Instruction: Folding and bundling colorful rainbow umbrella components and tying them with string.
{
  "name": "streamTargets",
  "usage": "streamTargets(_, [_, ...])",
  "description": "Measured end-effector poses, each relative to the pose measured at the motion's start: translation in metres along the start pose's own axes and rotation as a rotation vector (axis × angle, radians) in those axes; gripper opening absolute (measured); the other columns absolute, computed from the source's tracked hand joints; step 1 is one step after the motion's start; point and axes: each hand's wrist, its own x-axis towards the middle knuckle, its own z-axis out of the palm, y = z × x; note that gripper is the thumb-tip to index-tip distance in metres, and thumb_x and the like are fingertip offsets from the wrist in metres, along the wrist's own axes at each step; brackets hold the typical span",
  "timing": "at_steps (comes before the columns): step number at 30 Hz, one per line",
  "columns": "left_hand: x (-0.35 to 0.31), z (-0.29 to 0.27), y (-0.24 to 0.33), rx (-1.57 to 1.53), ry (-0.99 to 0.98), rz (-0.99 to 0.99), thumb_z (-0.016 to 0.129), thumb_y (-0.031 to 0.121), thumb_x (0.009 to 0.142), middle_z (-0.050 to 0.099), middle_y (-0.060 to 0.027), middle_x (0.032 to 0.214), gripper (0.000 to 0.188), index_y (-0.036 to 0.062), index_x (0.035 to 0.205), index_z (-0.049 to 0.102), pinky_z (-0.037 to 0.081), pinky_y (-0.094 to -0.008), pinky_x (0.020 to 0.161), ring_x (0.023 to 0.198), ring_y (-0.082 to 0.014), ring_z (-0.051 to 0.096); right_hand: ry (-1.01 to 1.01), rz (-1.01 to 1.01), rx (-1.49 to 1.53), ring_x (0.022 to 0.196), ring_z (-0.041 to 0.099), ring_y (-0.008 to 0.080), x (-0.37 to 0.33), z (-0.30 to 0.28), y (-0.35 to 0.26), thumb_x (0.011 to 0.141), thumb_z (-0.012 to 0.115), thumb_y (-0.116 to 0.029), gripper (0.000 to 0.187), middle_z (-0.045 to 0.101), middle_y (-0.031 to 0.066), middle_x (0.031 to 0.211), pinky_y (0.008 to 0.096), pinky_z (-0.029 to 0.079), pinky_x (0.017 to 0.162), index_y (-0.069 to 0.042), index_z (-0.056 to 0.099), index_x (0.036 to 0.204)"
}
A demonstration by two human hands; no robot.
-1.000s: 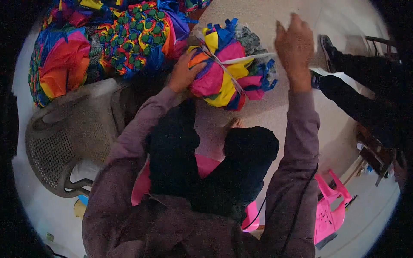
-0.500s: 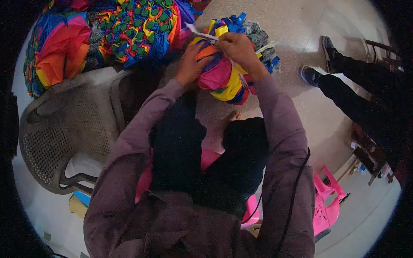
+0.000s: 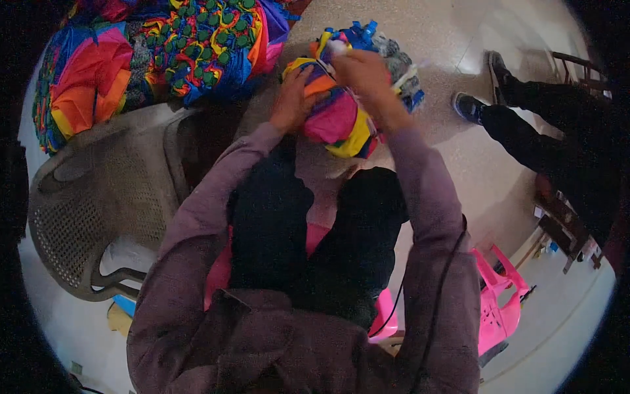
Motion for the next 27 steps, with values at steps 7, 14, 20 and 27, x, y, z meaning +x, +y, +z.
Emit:
streamTargets(7, [-0.008,-0.001,-0.029,-0.137,-0.006,-0.175,0.074,0.041,0.093,0.053,-0.0276,0.147,0.073,0.0006,0.149,0.050,0.038,-0.0447,0.118,0.139,-0.0406,0.050,0.219,0.080,-0.276,0.077,0.071,0.0215,0.056,-0.039,-0.049,0.095,0.062,-0.019,0.023,0.075,0.0124,0.089,0.0384,0.057,0.072,0.000,0.074,0.100])
streamTargets(14, [-0.005,-0.004,-0.023,-0.142,-0.059,-0.181,0.074,0.043,0.093,0.049,-0.0275,0.150,0.078,-0.0005,0.151,0.046,0.037,-0.0460,0.119,0.141,-0.0416,0.046,-0.190,0.222,-0.785,0.081,0.075,0.0267,-0.064,-0.019,-0.035,0.094,0.067,-0.019,0.021,0.076,0.0176,0.091,0.0392,0.058,0.073,-0.001,0.075,0.101])
streamTargets(20, [-0.004,-0.009,-0.006,-0.081,-0.060,-0.226,0.075,0.041,0.094,0.054,-0.0248,0.146,0.075,-0.0004,0.151,0.048,0.041,-0.0445,0.115,0.136,-0.0393,0.052,0.071,-0.140,-0.908,0.084,0.071,0.0422,-0.082,0.010,-0.011,0.094,0.063,-0.015,0.017,0.072,0.0209,0.095,0.0502,0.057,0.071,-0.004,0.071,0.104])
streamTargets(27, [-0.004,-0.010,-0.015,-0.137,-0.064,-0.173,0.073,0.046,0.094,0.051,-0.0274,0.148,0.078,-0.0006,0.151,0.046,0.038,-0.0475,0.117,0.140,-0.0425,0.047,-0.007,-0.175,-1.027,0.082,0.070,0.0429,-0.081,0.018,-0.017,0.091,0.059,-0.009,0.016,0.070,0.0212,0.092,0.0511,0.057,0.068,-0.004,0.066,0.105])
